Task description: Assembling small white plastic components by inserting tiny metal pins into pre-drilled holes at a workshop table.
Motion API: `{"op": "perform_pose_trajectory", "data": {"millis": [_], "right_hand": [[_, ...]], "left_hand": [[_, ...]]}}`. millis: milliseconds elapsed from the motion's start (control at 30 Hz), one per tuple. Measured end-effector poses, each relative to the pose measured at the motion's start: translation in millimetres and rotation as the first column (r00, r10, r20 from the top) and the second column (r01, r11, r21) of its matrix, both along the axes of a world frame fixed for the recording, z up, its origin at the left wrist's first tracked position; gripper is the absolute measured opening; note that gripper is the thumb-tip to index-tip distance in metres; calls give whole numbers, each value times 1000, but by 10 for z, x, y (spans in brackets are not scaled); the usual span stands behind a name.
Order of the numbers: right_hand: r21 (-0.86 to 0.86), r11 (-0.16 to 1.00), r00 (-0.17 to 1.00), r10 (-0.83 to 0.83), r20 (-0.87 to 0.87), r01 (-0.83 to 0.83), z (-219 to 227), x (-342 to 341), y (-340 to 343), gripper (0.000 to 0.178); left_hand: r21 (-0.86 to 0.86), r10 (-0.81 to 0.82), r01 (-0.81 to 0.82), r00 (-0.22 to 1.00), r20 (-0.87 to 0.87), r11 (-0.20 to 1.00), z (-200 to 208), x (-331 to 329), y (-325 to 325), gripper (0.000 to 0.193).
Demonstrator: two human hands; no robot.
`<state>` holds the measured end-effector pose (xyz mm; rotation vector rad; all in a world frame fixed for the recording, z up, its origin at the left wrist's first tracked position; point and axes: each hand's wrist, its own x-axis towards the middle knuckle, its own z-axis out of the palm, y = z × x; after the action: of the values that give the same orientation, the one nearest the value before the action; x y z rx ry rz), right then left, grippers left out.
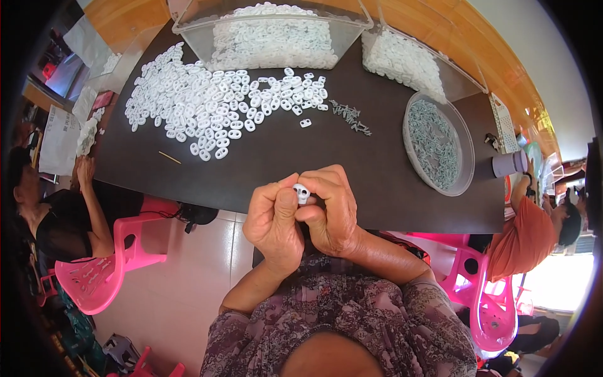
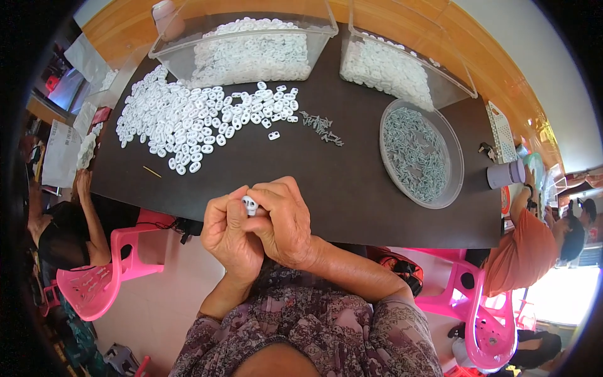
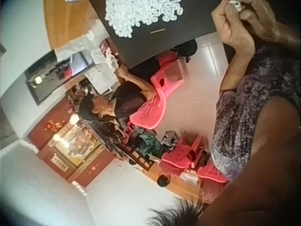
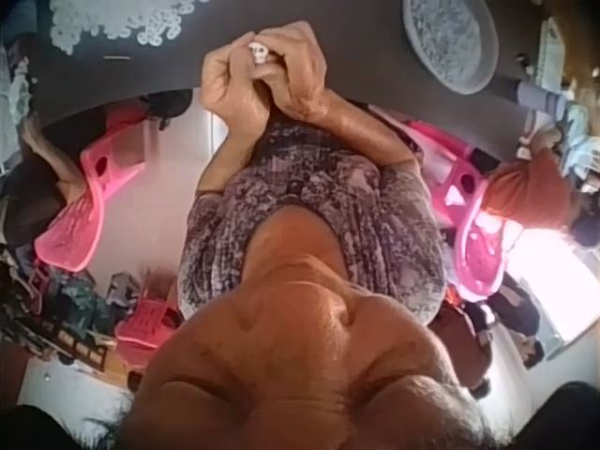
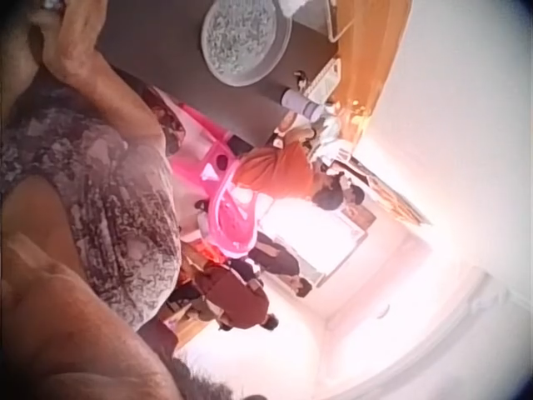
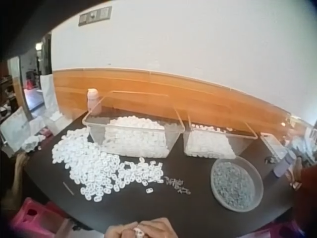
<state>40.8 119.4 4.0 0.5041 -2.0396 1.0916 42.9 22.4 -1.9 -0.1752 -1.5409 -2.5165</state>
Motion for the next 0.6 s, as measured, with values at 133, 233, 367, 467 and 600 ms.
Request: {"op": "perform_pose_trajectory", "data": {"millis": [133, 233, 367, 467, 600], "right_hand": [[-39, 999, 1000, 28, -9, -29, 80, 31, -7, 26], [-85, 996, 999, 34, -22, -36, 85, 33, -5, 25], [-103, 994, 999, 22, -48, -26, 27, 35, -40, 20], [-70, 997, 999, 28, -34, -31, -24, 30, -38, 23], [-26, 999, 997, 32, -68, -34, -72, 7, -20, 24]], "left_hand": [[14, -55, 56, 997, -60, 998, 12, 17, -58, 18], [-44, -45, 38, 982, -184, 998, -14, 13, -25, 20], [-129, 25, -68, 950, -313, 989, -83, 6, 23, 22], [-152, 81, -138, 939, -334, 979, -131, 8, 56, 21], [-190, 116, -187, 936, -333, 964, -157, 24, 49, 21]]}}
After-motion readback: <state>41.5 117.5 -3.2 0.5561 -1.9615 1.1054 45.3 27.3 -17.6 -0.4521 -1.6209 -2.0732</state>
